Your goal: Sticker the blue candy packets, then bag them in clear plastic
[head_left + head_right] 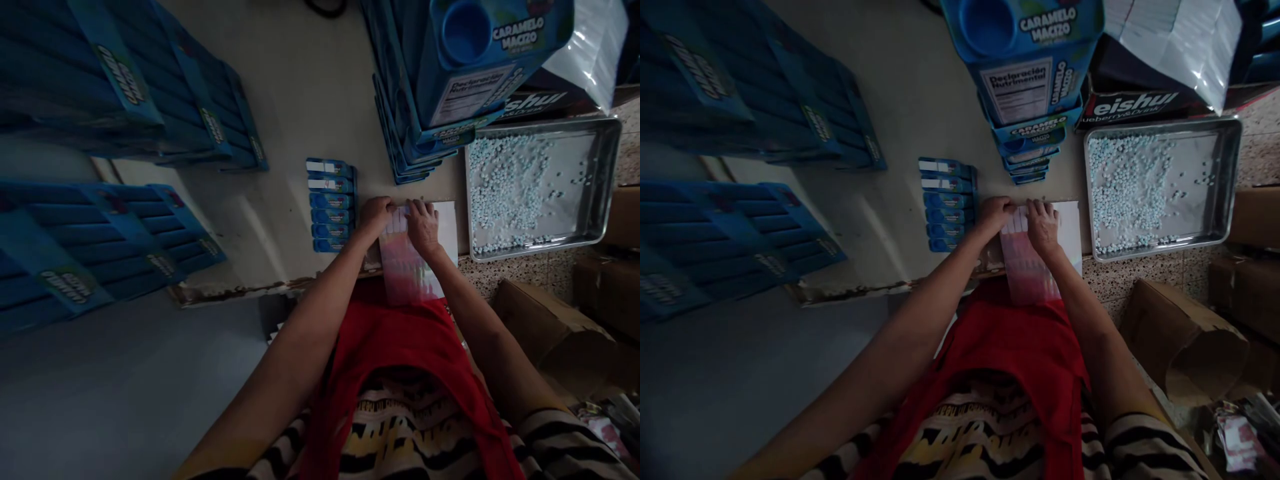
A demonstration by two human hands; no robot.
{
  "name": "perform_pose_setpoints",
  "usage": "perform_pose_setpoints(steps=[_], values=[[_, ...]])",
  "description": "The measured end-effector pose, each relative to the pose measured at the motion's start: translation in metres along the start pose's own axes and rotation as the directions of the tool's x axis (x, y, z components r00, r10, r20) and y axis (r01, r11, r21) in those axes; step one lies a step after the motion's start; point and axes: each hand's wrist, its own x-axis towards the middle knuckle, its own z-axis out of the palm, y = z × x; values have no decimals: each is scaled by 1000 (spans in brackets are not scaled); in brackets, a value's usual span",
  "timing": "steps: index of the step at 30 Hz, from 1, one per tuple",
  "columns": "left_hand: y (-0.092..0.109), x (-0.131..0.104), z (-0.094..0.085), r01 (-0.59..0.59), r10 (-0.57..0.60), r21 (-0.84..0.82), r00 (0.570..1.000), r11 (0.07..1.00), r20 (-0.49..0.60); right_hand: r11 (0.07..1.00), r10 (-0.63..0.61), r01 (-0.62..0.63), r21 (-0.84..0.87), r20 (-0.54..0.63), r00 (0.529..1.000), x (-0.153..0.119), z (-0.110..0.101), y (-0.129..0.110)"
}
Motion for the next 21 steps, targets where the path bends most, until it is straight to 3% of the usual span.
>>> perform_pose_setpoints(steps=[3, 8, 14, 18, 21], values=[[2, -7, -2, 1, -1, 2, 1000, 1000, -15, 1000, -17, 16, -22, -8, 1000, -2, 2, 0], [10, -15, -3, -183, 183, 1, 982, 983, -40, 1000, -21, 22, 20, -40, 999, -4, -1, 5], [12, -4, -1, -44, 44, -23, 999, 999, -17, 994, -102, 103, 42, -37, 994, -3, 9, 8], [7, 2, -2, 8, -8, -5, 1000, 1000, 9, 982, -187, 187, 20, -35, 982, -19, 23, 7], [6, 2, -3, 20, -20, 17, 1000, 1000, 2, 979, -205, 206, 7, -50, 977, -35, 22, 7]])
